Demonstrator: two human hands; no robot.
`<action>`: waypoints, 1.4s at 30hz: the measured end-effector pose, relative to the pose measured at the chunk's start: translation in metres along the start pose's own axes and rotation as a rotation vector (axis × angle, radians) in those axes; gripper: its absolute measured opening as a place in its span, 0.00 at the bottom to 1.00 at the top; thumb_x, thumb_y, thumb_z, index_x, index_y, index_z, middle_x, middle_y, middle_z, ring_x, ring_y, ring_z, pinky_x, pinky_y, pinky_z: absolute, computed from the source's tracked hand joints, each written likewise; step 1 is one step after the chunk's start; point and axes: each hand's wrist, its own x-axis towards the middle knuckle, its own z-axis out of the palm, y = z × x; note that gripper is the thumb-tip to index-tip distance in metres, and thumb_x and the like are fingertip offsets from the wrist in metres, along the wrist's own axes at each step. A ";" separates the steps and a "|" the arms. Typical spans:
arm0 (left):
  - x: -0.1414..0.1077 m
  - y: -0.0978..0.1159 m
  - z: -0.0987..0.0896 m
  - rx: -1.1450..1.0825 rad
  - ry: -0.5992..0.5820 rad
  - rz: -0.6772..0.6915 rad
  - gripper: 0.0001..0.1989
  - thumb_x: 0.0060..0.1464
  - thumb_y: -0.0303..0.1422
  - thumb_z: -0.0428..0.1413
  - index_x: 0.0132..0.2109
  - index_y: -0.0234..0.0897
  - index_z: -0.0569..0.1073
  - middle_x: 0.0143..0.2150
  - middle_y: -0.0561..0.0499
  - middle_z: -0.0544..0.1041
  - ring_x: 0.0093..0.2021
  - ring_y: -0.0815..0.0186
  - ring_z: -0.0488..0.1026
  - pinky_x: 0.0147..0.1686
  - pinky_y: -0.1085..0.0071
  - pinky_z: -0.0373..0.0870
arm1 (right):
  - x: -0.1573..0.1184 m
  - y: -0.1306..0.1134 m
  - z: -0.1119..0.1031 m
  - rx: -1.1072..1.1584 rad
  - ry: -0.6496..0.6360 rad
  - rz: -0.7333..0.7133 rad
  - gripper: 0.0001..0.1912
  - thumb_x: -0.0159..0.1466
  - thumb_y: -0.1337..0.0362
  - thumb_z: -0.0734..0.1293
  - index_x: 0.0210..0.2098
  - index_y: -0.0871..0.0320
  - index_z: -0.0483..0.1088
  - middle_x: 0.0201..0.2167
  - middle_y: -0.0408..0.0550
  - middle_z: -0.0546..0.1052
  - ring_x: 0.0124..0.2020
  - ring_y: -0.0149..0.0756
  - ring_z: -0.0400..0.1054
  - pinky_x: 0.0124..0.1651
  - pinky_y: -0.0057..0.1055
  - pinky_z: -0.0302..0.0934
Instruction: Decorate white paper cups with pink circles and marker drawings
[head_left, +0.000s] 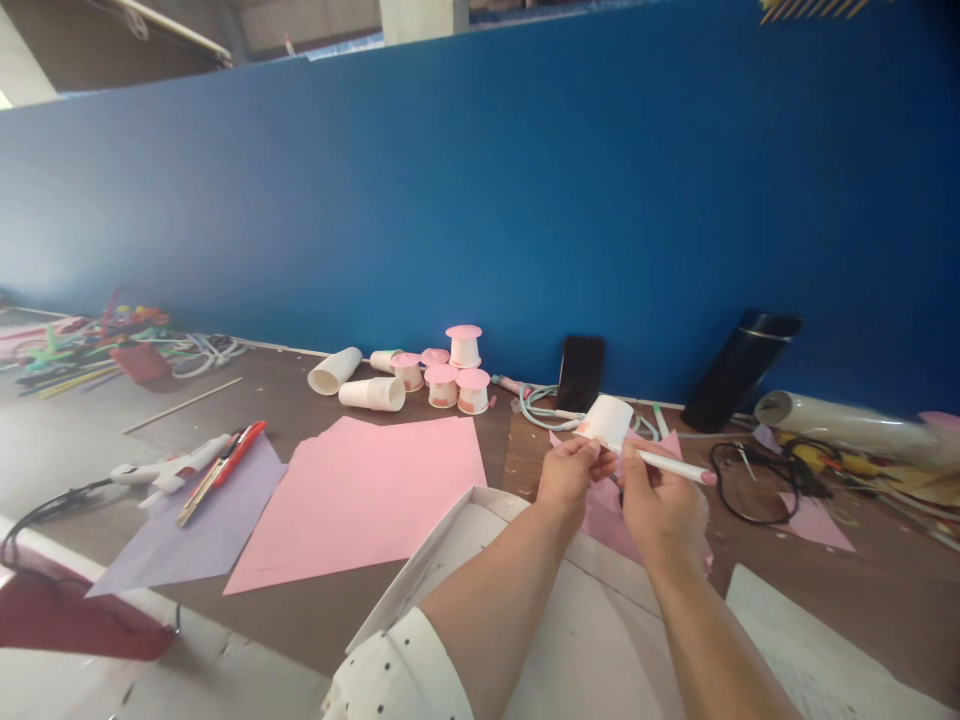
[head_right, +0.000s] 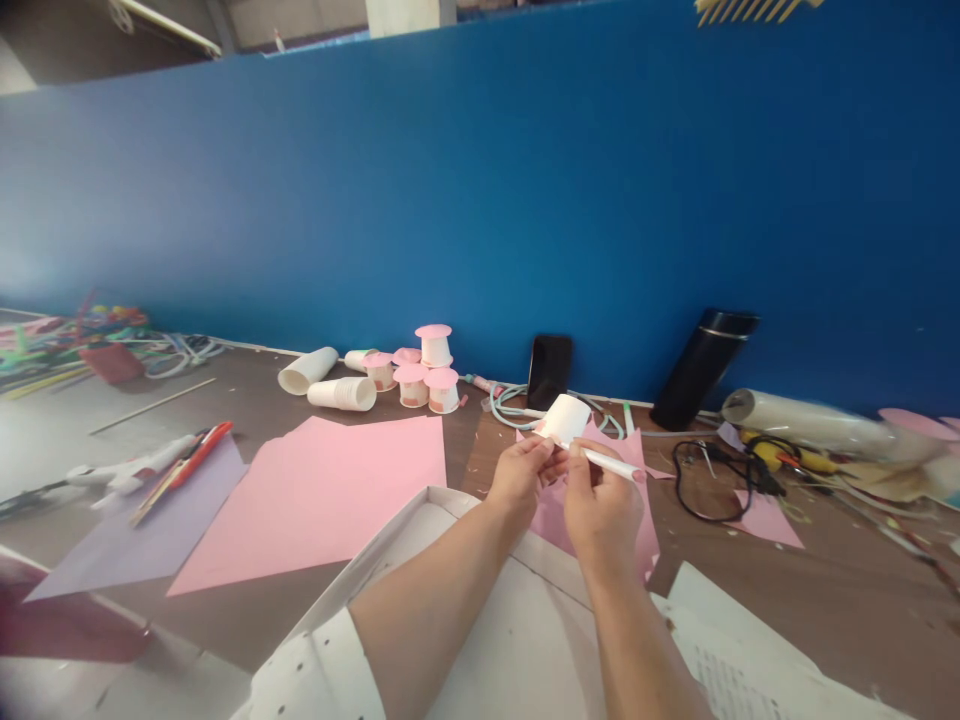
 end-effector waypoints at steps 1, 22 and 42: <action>0.000 0.000 0.000 0.008 0.000 -0.004 0.12 0.42 0.35 0.67 0.29 0.30 0.75 0.25 0.49 0.74 0.29 0.68 0.73 0.37 0.69 0.71 | 0.000 0.000 0.000 0.005 0.003 0.002 0.24 0.57 0.49 0.59 0.38 0.58 0.77 0.32 0.55 0.79 0.35 0.47 0.71 0.37 0.37 0.60; -0.002 0.005 0.002 0.011 0.052 -0.046 0.09 0.46 0.32 0.64 0.29 0.30 0.74 0.27 0.48 0.74 0.30 0.69 0.73 0.32 0.73 0.68 | 0.000 0.001 -0.001 -0.004 0.003 -0.016 0.24 0.59 0.49 0.58 0.41 0.59 0.76 0.26 0.53 0.77 0.35 0.47 0.70 0.37 0.37 0.59; -0.003 0.007 0.001 0.018 0.040 -0.038 0.11 0.43 0.34 0.66 0.30 0.31 0.74 0.29 0.47 0.75 0.31 0.68 0.73 0.30 0.74 0.68 | -0.001 0.003 0.000 0.000 0.015 -0.040 0.25 0.61 0.49 0.57 0.42 0.59 0.76 0.29 0.53 0.78 0.34 0.46 0.70 0.37 0.36 0.58</action>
